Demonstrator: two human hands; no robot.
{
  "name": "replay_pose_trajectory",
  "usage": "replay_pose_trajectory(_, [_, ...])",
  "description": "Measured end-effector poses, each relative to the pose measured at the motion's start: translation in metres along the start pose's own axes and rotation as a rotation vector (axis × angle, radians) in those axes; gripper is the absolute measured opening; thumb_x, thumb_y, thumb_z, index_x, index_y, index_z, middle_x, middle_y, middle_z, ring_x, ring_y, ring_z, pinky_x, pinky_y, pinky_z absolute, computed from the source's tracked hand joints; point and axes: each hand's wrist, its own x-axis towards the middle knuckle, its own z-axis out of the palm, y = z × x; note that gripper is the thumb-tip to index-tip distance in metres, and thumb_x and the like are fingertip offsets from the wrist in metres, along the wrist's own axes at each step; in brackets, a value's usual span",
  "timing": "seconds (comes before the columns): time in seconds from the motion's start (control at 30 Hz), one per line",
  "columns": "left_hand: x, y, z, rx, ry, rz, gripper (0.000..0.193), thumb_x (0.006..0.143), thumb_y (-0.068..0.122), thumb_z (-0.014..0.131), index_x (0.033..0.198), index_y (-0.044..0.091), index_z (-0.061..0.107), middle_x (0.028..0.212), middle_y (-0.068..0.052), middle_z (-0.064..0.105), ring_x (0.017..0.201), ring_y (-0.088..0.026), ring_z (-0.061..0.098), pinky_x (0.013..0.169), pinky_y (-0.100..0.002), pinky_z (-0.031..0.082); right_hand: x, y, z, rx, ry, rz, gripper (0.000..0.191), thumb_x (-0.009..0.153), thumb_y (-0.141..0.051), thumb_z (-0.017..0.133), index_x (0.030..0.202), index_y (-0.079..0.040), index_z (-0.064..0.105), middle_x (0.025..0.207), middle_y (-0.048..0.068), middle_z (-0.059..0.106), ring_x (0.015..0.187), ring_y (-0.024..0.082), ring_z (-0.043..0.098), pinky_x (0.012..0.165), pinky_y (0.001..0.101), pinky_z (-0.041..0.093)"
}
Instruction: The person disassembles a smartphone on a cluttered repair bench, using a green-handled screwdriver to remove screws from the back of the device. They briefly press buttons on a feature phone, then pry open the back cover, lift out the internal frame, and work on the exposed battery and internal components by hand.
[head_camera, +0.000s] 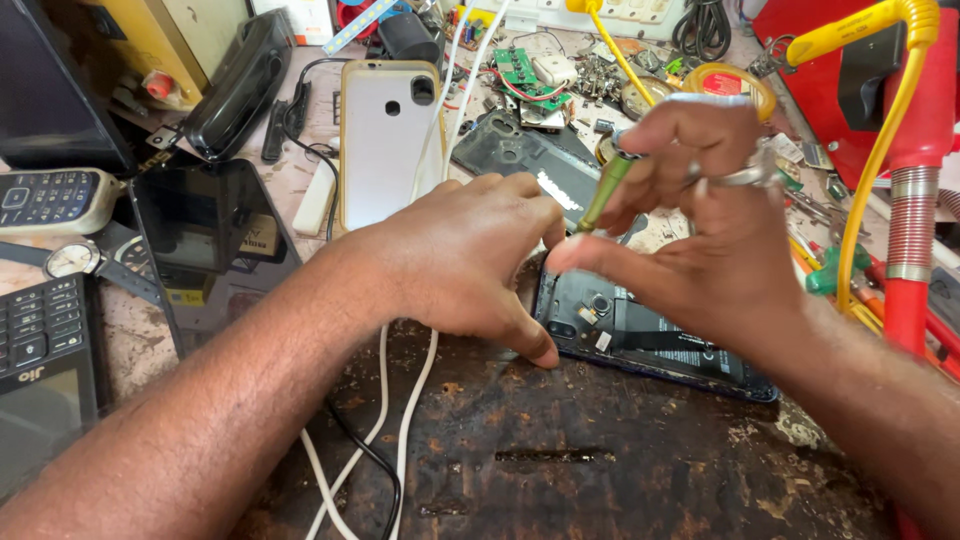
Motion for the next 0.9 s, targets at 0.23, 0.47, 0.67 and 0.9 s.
replay_pose_trajectory(0.23, [0.004,-0.008,0.002,-0.097,0.028,0.058,0.091,0.051,0.052,0.095,0.125,0.012,0.063,0.116,-0.012,0.060,0.114,-0.032,0.057,0.096,-0.044,0.046,0.002,-0.001,-0.001,0.434,-0.185,0.076,0.051,0.097,0.003,0.064,0.131,-0.010,0.028,0.108,0.013,0.070,0.110,0.017,0.073,0.092,0.0297,0.063])
replay_pose_trajectory(0.47, [0.007,-0.030,0.007,-0.321,0.065,0.144,0.061,0.070,0.042,0.090,0.116,0.010,0.066,0.102,-0.007,0.068,0.095,-0.021,0.068,0.077,-0.036,0.055,0.003,0.003,-0.007,0.489,-0.121,0.183,0.046,0.098,0.004,0.066,0.126,-0.010,0.033,0.111,0.015,0.071,0.109,0.017,0.073,0.085,0.0280,0.060])
replay_pose_trajectory(0.67, [0.008,-0.034,0.008,-0.423,0.066,0.142,0.057,0.066,0.039,0.093,0.110,0.010,0.073,0.101,-0.007,0.072,0.097,-0.019,0.072,0.080,-0.033,0.057,0.004,0.012,-0.007,0.491,-0.076,0.070,0.046,0.101,0.006,0.066,0.130,-0.010,0.034,0.120,0.012,0.057,0.112,0.015,0.067,0.109,0.0335,0.058])
replay_pose_trajectory(0.9, [0.005,-0.028,0.008,-0.335,-0.023,0.102,0.126,0.054,0.041,0.098,0.152,0.013,0.023,0.116,-0.014,0.069,0.108,-0.034,0.068,0.092,-0.043,0.053,0.004,0.002,0.003,0.417,-0.093,0.006,0.062,0.087,0.002,0.076,0.131,-0.009,0.034,0.117,0.010,0.051,0.103,0.016,0.067,0.093,0.0321,0.059])
